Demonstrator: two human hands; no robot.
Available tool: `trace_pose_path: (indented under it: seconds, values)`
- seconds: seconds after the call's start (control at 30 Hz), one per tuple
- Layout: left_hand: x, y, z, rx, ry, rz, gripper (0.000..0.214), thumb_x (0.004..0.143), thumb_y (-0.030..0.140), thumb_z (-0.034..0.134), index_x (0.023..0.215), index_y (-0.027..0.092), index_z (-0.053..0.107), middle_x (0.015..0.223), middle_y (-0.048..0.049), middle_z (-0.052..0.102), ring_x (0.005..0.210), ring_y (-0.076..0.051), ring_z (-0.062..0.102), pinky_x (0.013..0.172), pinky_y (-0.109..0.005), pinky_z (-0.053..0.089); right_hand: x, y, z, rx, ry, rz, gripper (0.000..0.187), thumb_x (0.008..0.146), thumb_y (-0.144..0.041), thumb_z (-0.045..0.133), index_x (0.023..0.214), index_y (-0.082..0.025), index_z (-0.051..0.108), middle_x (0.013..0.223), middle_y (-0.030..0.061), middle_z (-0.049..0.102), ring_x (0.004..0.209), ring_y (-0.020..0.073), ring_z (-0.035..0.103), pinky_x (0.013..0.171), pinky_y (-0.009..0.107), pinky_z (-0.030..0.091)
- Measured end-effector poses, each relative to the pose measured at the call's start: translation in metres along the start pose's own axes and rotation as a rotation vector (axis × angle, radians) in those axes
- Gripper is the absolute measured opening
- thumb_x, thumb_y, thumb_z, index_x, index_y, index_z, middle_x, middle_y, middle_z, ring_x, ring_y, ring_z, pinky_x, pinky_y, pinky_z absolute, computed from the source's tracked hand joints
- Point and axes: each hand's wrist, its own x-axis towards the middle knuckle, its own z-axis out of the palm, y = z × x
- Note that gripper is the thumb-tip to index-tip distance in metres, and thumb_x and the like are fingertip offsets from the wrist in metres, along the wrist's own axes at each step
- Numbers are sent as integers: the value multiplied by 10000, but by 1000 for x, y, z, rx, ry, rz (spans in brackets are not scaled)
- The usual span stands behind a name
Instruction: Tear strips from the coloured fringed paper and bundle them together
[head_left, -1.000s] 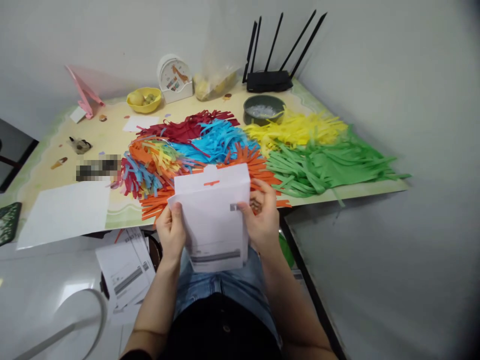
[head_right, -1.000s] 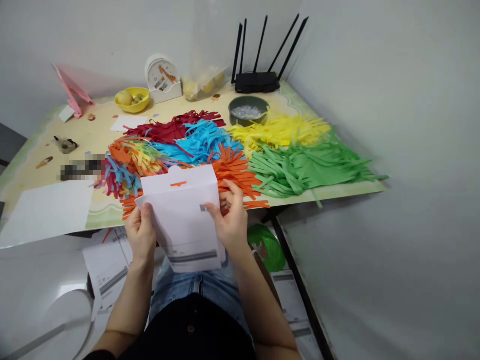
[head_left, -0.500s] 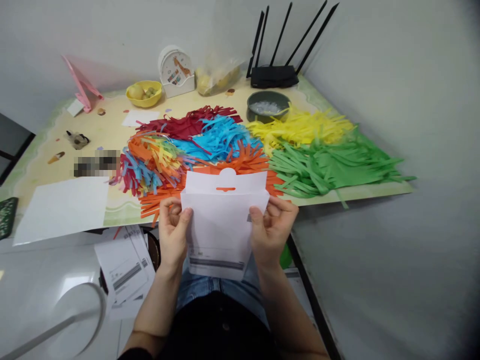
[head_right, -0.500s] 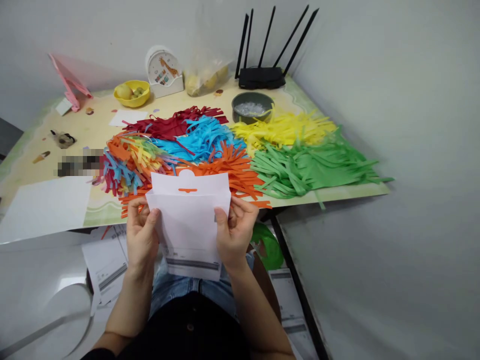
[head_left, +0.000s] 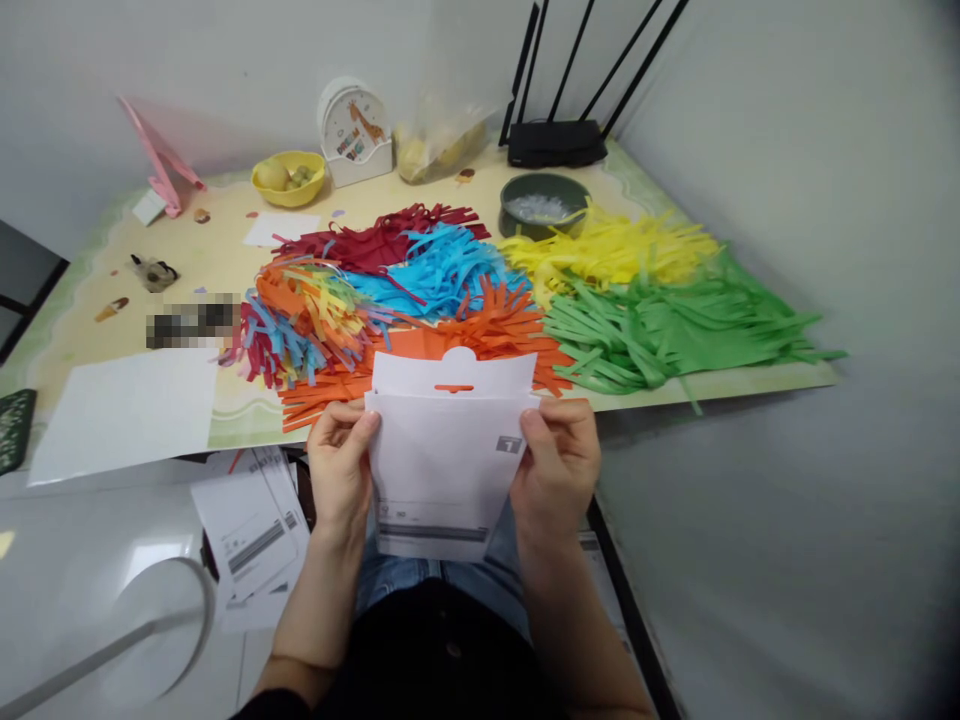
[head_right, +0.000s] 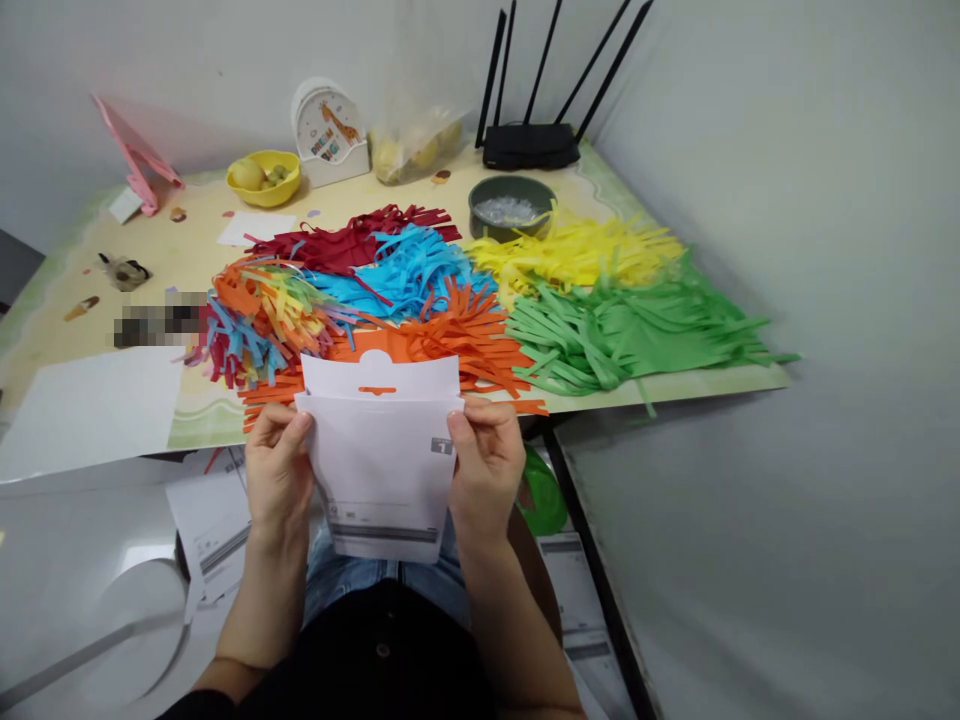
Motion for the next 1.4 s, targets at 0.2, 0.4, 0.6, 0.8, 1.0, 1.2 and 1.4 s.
trace_pose_path:
  seconds: [0.2,0.4,0.6,0.8,1.0,1.2,1.4]
  values:
    - [1,7,4,11,-28,-36,387,523,322,914,569,167,563,606,34,560,562,-71,489,574,-188,423,1,-6,2,69,-26,48,204,782,-267,750,735,-197,565,745,-27,574,702,117,575,670,247,471]
    - [-1,6,2,31,2,4,362,540,294,914,638,172,587,624,36,589,562,-64,523,570,-175,437,0,-5,-1,39,-27,127,246,759,-283,768,948,-215,625,747,-37,570,647,101,557,614,222,455]
    - [0,4,-4,71,0,-70,347,529,326,922,770,164,733,655,7,671,558,-84,564,546,-193,437,-2,-1,-5,54,-75,158,288,759,-272,773,1037,-213,721,822,-4,665,722,124,629,673,255,506]
    - [9,8,-16,175,-144,55,246,634,312,887,675,177,685,641,19,599,576,-82,509,537,-178,393,11,5,-22,-55,-305,134,172,819,-295,743,970,-220,710,839,21,713,695,147,651,647,273,536]
    - [32,27,-33,435,-741,72,180,840,258,713,977,211,821,1003,-110,755,921,-227,698,840,-319,539,41,-3,-42,-220,-686,-98,149,862,-229,662,941,-248,787,945,42,764,859,198,712,758,329,569]
    - [35,44,-34,572,-1002,217,347,912,135,500,973,227,830,1168,-83,760,1069,-220,708,956,-318,520,50,-22,-39,-263,-924,-196,290,923,-221,512,873,-221,798,887,57,775,849,199,725,758,312,565]
    - [28,64,-10,802,-989,217,180,874,213,619,970,179,767,1043,-69,761,985,-199,697,890,-287,510,42,-33,-23,-361,-1037,-315,318,878,-71,504,957,-219,773,902,38,785,842,166,735,748,276,578]
